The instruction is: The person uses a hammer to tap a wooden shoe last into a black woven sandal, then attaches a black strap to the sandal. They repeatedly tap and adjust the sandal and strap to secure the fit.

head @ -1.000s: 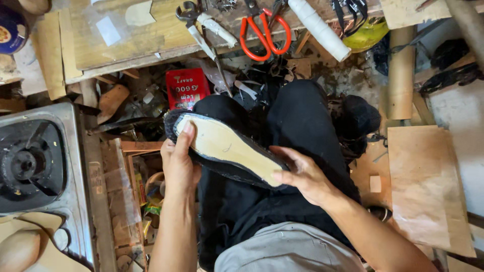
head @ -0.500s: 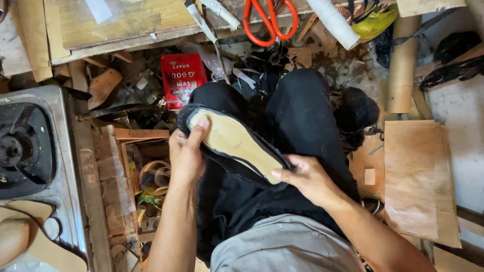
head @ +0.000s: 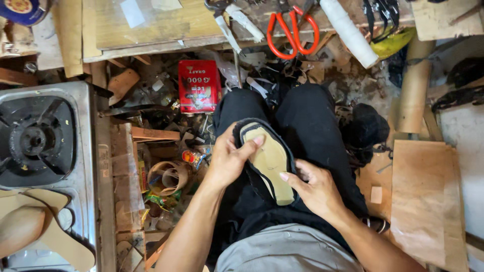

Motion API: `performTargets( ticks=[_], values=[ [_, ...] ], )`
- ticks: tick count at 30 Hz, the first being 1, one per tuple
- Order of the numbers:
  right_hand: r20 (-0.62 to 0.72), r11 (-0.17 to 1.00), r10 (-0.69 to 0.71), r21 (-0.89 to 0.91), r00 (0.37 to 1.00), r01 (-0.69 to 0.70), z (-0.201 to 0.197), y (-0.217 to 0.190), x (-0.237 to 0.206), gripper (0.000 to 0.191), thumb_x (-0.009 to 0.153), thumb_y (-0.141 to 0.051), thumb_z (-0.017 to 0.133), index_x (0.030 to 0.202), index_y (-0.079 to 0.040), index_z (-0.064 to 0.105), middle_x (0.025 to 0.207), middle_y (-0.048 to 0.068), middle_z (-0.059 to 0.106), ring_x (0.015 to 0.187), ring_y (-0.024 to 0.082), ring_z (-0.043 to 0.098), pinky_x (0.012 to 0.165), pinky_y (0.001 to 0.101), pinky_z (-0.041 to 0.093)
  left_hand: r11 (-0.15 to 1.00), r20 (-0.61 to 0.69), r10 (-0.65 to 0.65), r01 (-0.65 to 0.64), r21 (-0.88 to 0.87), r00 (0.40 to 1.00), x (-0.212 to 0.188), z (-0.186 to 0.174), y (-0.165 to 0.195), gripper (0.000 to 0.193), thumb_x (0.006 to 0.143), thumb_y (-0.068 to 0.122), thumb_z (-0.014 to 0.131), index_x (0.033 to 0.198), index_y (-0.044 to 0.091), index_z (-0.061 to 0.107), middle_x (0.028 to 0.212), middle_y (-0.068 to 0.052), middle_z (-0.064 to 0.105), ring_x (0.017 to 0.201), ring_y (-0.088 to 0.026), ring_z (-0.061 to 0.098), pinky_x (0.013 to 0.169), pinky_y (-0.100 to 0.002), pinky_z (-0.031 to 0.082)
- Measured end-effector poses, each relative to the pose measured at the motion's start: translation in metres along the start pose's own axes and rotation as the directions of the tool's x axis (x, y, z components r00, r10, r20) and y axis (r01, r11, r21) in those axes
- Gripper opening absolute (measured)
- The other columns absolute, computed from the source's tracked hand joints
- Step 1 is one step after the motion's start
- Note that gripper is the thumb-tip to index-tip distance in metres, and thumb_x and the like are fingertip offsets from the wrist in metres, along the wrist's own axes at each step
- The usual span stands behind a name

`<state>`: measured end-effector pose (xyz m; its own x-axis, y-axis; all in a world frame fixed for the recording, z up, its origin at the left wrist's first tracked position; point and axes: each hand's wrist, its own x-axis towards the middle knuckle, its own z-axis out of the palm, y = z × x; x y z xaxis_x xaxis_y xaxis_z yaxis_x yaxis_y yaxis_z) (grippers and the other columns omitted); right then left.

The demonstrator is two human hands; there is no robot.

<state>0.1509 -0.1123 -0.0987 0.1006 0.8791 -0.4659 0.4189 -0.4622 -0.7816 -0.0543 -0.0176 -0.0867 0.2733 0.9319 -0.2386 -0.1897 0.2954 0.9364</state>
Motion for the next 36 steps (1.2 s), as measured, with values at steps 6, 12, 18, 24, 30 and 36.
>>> performTargets(
  ticks=[6,12,18,24,30,36],
  values=[
    [0.024,0.98,-0.092,0.178,0.995,0.086,0.003,0.0,0.003,0.033,0.087,-0.018,0.075,0.115,0.0,0.074,0.094,0.007,0.082,0.08,0.009,0.072,0.072,0.0268,0.059,1.0,0.007,0.018,-0.018,-0.001,1.0,0.004,0.003,0.0,0.033,0.093,0.01,0.072,0.123,-0.003,0.065,0.105,-0.005,0.074,0.097,-0.012,0.067,0.089,-0.028,0.054],
    [0.1,0.997,-0.058,0.059,0.993,0.052,-0.023,-0.009,0.02,0.035,0.087,-0.024,0.077,0.114,-0.002,0.074,0.096,0.008,0.083,0.085,0.01,0.076,0.079,0.027,0.06,1.0,-0.002,0.008,-0.008,0.001,1.0,0.012,0.005,0.002,0.036,0.093,0.011,0.071,0.124,-0.004,0.065,0.106,-0.005,0.074,0.098,-0.012,0.068,0.089,-0.027,0.054],
    [-0.124,0.907,-0.416,-0.135,0.901,0.4,-0.072,-0.084,0.07,0.037,0.091,-0.025,0.074,0.121,-0.004,0.072,0.106,0.01,0.079,0.094,0.013,0.075,0.083,0.0301,0.059,0.999,-0.006,-0.017,0.017,0.04,1.0,0.016,0.012,0.004,0.036,0.092,0.012,0.071,0.125,-0.003,0.065,0.103,-0.004,0.074,0.093,-0.01,0.067,0.086,-0.026,0.054],
    [-0.063,0.589,-0.738,-0.546,0.672,0.596,-0.067,-0.178,0.135,0.035,0.092,-0.024,0.076,0.12,-0.004,0.071,0.1,0.015,0.073,0.086,0.03,0.072,0.075,0.0404,0.057,1.0,0.02,-0.007,0.007,0.021,1.0,0.018,0.021,0.009,0.036,0.094,0.013,0.07,0.125,-0.003,0.065,0.1,-0.002,0.073,0.091,-0.009,0.065,0.084,-0.026,0.054],
    [0.088,0.347,-0.764,-0.779,0.639,0.522,-0.053,-0.218,0.168,0.038,0.086,-0.028,0.077,0.113,-0.002,0.07,0.107,0.019,0.066,0.098,0.04,0.066,0.083,0.0516,0.053,0.998,-0.006,0.019,-0.018,0.058,1.0,0.015,0.012,0.018,0.037,0.092,0.013,0.071,0.125,-0.003,0.065,0.101,-0.002,0.074,0.091,-0.008,0.066,0.085,-0.025,0.053],
    [0.084,0.281,-0.864,-0.736,0.496,0.616,-0.026,-0.235,0.177,0.052,0.09,-0.043,0.075,0.116,0.002,0.069,0.106,0.021,0.064,0.099,0.041,0.065,0.082,0.0504,0.053,0.999,-0.001,0.014,-0.014,0.05,1.0,0.013,0.019,0.027,0.037,0.092,0.012,0.07,0.125,-0.003,0.065,0.102,-0.002,0.075,0.092,-0.008,0.067,0.085,-0.025,0.054]
  ],
)
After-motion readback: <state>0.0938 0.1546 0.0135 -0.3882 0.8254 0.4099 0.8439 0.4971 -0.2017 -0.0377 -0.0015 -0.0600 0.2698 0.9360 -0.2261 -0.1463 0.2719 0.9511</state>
